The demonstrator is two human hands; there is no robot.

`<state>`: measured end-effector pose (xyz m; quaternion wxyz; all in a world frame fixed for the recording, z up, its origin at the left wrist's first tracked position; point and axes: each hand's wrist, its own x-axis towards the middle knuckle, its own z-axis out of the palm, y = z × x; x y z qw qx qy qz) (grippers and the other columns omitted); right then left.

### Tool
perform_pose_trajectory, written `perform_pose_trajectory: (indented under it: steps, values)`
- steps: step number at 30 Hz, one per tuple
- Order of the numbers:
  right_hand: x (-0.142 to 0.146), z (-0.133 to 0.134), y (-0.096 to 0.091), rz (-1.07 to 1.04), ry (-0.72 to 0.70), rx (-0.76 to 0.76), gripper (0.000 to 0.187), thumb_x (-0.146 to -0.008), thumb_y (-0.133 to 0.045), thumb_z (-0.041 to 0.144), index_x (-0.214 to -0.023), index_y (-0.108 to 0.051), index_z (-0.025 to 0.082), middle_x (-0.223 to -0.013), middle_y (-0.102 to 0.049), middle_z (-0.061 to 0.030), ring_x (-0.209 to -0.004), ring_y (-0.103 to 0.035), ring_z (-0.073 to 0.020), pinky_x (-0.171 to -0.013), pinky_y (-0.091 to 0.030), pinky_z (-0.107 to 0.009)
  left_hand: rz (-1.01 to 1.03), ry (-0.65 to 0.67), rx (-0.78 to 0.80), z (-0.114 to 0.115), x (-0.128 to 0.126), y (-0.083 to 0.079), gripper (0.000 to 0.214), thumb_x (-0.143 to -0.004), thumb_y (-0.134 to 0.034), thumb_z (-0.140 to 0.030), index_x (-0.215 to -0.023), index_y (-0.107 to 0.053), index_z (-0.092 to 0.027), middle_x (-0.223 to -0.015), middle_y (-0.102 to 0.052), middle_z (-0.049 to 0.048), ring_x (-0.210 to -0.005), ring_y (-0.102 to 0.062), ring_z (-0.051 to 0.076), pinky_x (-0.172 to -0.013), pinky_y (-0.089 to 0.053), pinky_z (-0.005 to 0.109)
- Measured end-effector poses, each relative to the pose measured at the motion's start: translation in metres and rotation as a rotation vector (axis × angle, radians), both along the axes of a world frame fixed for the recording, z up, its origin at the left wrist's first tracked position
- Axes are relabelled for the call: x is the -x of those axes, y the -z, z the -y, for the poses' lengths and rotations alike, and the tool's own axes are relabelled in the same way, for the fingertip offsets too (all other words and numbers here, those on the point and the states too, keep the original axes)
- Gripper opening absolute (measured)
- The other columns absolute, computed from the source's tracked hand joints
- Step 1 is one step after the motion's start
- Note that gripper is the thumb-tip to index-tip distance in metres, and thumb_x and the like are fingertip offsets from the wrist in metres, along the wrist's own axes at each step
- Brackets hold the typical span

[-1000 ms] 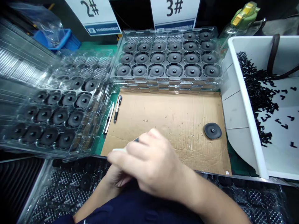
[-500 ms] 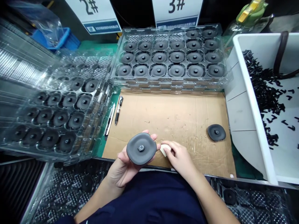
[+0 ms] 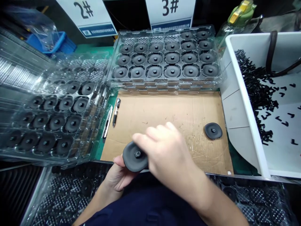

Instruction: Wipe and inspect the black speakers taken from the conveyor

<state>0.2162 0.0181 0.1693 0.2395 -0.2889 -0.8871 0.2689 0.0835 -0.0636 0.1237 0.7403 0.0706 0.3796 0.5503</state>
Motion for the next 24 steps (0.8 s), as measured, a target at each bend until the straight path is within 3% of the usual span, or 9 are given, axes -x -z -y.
perform_pose_trajectory:
  steps: [3, 6, 10, 13, 15, 17, 20, 22, 24]
  values:
    - [0.003, -0.004, 0.003, -0.154, -0.082, -0.039, 0.024, -0.092, -0.042, 0.018, -0.101, -0.063, 0.021, -0.08, -0.065, -0.0007, -0.067, -0.052, -0.0119, -0.064, -0.03, -0.031, -0.005, -0.025, -0.007, -0.001, 0.001, 0.0, 0.036, -0.058, -0.079, -0.044, -0.084, -0.071, -0.021, -0.073, -0.066, -0.0018, -0.078, -0.062, 0.013, -0.071, -0.049, 0.016]
    - [-0.007, -0.011, 0.015, -0.17, 0.038, 0.135, 0.021, -0.091, -0.046, 0.017, -0.102, -0.063, 0.023, -0.088, -0.066, 0.0009, -0.077, -0.057, -0.0112, -0.071, -0.036, -0.029, -0.012, -0.023, -0.018, -0.002, 0.005, -0.001, 0.055, -0.054, -0.079, -0.047, -0.102, -0.067, -0.022, -0.094, -0.068, 0.0016, -0.089, -0.063, 0.017, -0.082, -0.049, 0.022]
    - [-0.03, -0.002, 0.056, -0.124, 0.268, 0.399, 0.019, -0.09, -0.051, 0.025, -0.103, -0.064, 0.025, -0.092, -0.066, 0.0002, -0.072, -0.059, -0.0112, -0.063, -0.043, -0.025, 0.032, -0.026, -0.035, 0.0, 0.014, -0.004, 0.071, -0.051, -0.08, -0.048, -0.116, -0.059, -0.028, -0.129, -0.055, 0.0083, -0.104, -0.062, 0.027, -0.093, -0.046, 0.034]
    - [-0.04, 0.015, 0.091, -0.04, 0.277, 0.47, 0.02, -0.089, -0.05, 0.027, -0.101, -0.066, 0.023, -0.089, -0.068, -0.0021, -0.073, -0.062, -0.0137, -0.063, -0.047, -0.026, 0.027, -0.048, -0.043, 0.001, 0.017, -0.004, 0.069, -0.053, -0.08, -0.047, -0.116, -0.059, -0.028, -0.13, -0.054, 0.009, -0.105, -0.061, 0.028, -0.091, -0.047, 0.035]
    - [-0.041, 0.021, 0.098, 0.007, 0.268, 0.476, 0.021, -0.089, -0.049, 0.027, -0.098, -0.067, 0.021, -0.085, -0.068, -0.0025, -0.074, -0.063, -0.0151, -0.066, -0.049, -0.028, 0.019, -0.051, -0.042, 0.001, 0.016, -0.004, 0.07, -0.052, -0.08, -0.047, -0.115, -0.058, -0.028, -0.128, -0.056, 0.0088, -0.104, -0.061, 0.028, -0.089, -0.048, 0.036]
    - [-0.039, 0.021, 0.084, -0.006, 0.322, 0.455, 0.021, -0.089, -0.049, 0.027, -0.101, -0.066, 0.022, -0.09, -0.068, -0.0027, -0.07, -0.061, -0.014, -0.062, -0.048, -0.027, 0.004, -0.046, -0.034, 0.0, 0.014, -0.005, 0.072, -0.049, -0.081, -0.047, -0.115, -0.058, -0.028, -0.126, -0.057, 0.0085, -0.104, -0.061, 0.029, -0.089, -0.049, 0.037]
    - [-0.028, 0.015, 0.039, -0.189, 0.428, 0.277, 0.024, -0.088, -0.054, 0.024, -0.111, -0.061, 0.026, -0.104, -0.066, -0.0018, -0.074, -0.059, -0.0129, -0.062, -0.045, -0.026, -0.051, -0.064, -0.014, -0.001, 0.009, -0.007, 0.074, -0.049, -0.082, -0.047, -0.116, -0.057, -0.028, -0.124, -0.058, 0.0067, -0.106, -0.059, 0.028, -0.091, -0.047, 0.036]
    - [-0.018, 0.013, 0.01, -0.316, 0.282, 0.136, 0.027, -0.087, -0.054, 0.017, -0.112, -0.06, 0.026, -0.106, -0.065, -0.0008, -0.085, -0.06, -0.0144, -0.071, -0.045, -0.028, -0.083, -0.091, -0.015, -0.001, 0.007, -0.008, 0.072, -0.051, -0.082, -0.046, -0.117, -0.058, -0.027, -0.122, -0.06, 0.0057, -0.11, -0.057, 0.026, -0.092, -0.046, 0.031]
    - [-0.01, 0.012, -0.006, -0.267, 0.1, 0.113, 0.029, -0.087, -0.051, 0.01, -0.11, -0.06, 0.025, -0.098, -0.067, 0.0, -0.083, -0.06, -0.0142, -0.07, -0.043, -0.028, -0.126, -0.12, -0.008, 0.0, 0.007, -0.009, 0.067, -0.054, -0.083, -0.04, -0.115, -0.06, -0.027, -0.119, -0.062, 0.0038, -0.11, -0.056, 0.022, -0.087, -0.047, 0.024]
